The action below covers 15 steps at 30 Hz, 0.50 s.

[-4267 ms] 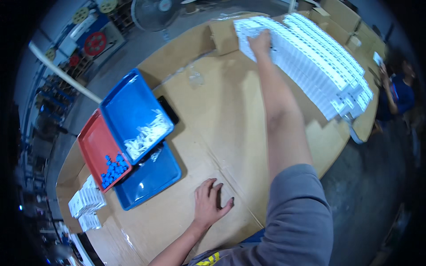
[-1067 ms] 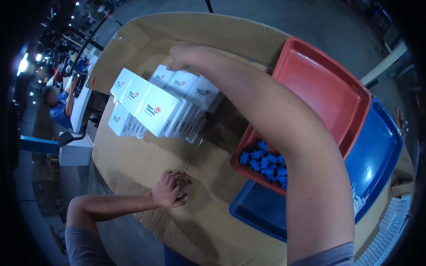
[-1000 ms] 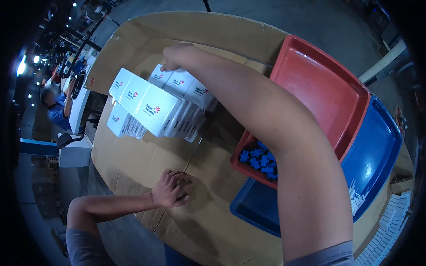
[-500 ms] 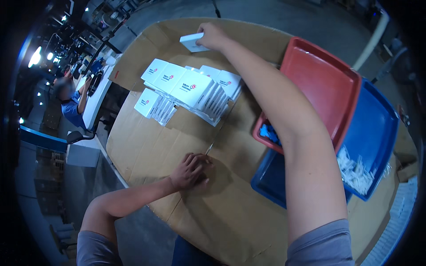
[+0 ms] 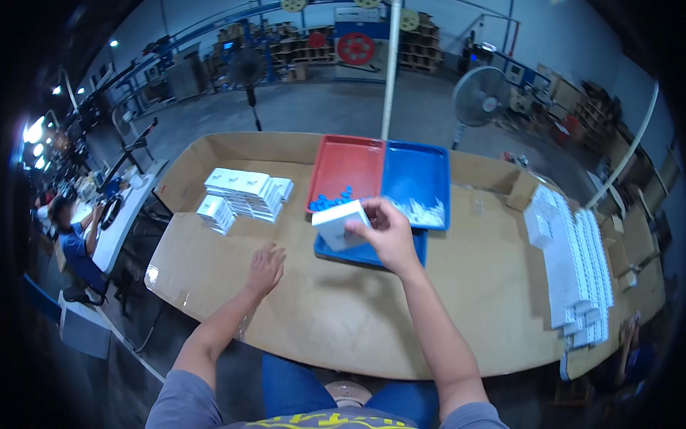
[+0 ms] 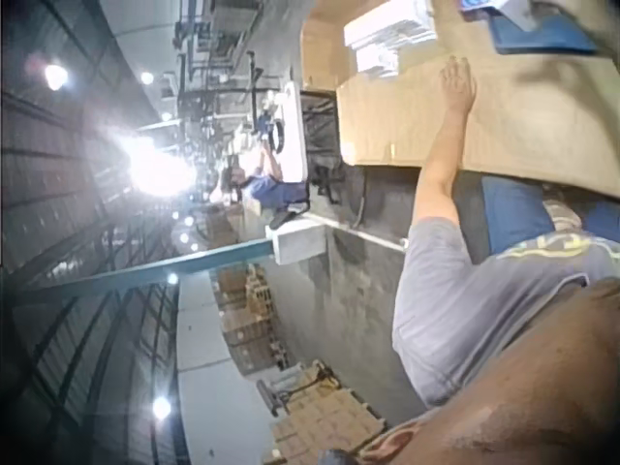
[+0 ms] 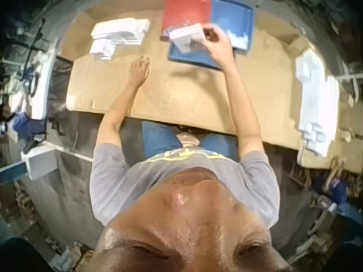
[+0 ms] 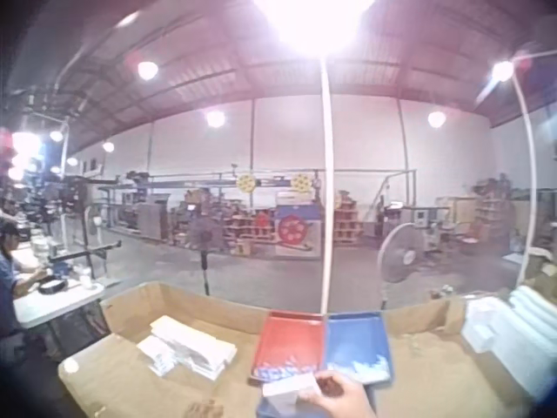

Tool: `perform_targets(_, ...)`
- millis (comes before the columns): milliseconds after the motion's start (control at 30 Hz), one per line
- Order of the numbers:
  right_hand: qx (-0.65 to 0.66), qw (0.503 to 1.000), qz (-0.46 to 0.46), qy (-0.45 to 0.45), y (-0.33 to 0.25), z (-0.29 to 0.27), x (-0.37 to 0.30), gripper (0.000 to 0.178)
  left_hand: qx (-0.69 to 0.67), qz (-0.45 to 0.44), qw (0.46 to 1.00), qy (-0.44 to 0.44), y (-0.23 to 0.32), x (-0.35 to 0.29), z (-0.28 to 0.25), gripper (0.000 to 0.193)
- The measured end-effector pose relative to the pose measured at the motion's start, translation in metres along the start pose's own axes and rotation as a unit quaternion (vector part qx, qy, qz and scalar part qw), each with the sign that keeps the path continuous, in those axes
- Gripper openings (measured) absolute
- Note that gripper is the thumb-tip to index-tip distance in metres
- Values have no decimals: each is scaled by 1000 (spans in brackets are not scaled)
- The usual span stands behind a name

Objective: The person packages small white boxes by hand, inserting small blue and white plastic parts and instruction inserts into each box.

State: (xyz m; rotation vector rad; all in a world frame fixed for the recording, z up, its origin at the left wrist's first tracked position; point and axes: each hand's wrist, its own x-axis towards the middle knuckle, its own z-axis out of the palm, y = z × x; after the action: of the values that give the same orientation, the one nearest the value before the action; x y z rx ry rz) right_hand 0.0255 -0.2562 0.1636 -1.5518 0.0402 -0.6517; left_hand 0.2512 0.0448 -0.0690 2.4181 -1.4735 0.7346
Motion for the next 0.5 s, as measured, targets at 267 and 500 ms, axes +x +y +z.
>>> perform_targets(267,78,985,136,74,-8,-37,-225,42,-761,-251,501,-328,242,34,-137,63)
perform_targets(500,70,966,238,75,-9,-19,-303,46,-798,-240,363,-416,311,-26,-188,74)
